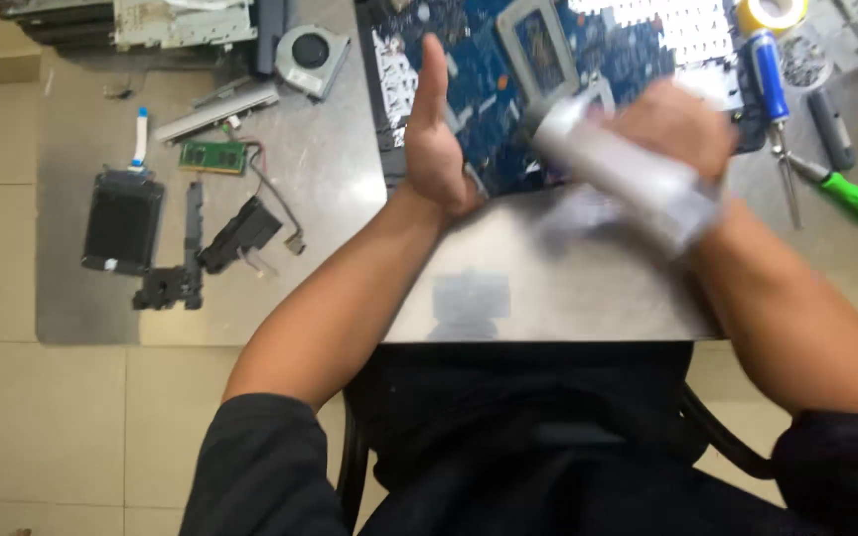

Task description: The person holds a laptop motherboard removed from a disassembled laptop chassis, unscrews components from it with a screwdriver, and handles the RAM module. They then lift the board and spray it with a compressed air can, directing air across its surface before setting the can down.

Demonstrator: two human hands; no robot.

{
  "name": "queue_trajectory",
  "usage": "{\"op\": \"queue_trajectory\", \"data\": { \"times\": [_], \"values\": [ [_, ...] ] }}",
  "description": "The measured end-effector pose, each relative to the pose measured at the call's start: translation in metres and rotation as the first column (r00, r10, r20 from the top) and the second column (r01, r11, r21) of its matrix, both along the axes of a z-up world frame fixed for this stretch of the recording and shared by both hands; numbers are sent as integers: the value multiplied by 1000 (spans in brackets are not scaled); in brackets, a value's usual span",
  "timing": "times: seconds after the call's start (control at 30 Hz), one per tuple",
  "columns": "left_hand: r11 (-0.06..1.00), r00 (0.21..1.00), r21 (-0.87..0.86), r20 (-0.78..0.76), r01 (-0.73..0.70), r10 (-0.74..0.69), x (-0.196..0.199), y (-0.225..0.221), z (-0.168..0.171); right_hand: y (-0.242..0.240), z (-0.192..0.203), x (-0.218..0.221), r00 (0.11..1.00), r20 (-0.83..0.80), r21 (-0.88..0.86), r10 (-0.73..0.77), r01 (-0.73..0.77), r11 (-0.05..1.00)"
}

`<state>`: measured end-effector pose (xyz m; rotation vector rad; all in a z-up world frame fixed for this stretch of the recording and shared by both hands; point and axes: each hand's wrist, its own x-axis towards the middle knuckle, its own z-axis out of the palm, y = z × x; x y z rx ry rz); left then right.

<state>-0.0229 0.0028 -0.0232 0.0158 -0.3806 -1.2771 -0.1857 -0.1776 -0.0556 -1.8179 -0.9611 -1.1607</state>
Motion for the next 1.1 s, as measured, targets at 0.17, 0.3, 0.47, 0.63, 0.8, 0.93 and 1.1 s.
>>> {"op": "queue_trajectory", "data": {
  "times": [0.17,0.3,0.47,0.63,0.8,0.93,1.1],
  "values": [
    [996,993,-41,94,-74,77,7,-1,17,-11,5,9,813,47,-145,-581,581,801],
    [980,994,-177,78,90,-78,-1,-3,14,47,56,24,828,43,-411,-560,525,745],
    [979,992,-205,124,-10,36,10,-14,2,15,98,40,569,139,-365,-810,790,492],
    [997,976,77,216,-7,-10,1,-3,17,31,65,49,573,126,-521,-810,733,437],
    [932,996,359,86,-44,14,-3,5,41,42,100,39,632,94,-215,-769,768,604],
    [982,987,154,101,106,-122,4,4,27,74,79,42,746,7,-236,-666,648,724],
    [994,997,113,69,8,-16,10,0,12,61,87,33,728,-111,-230,-677,644,730]
  ]
}}
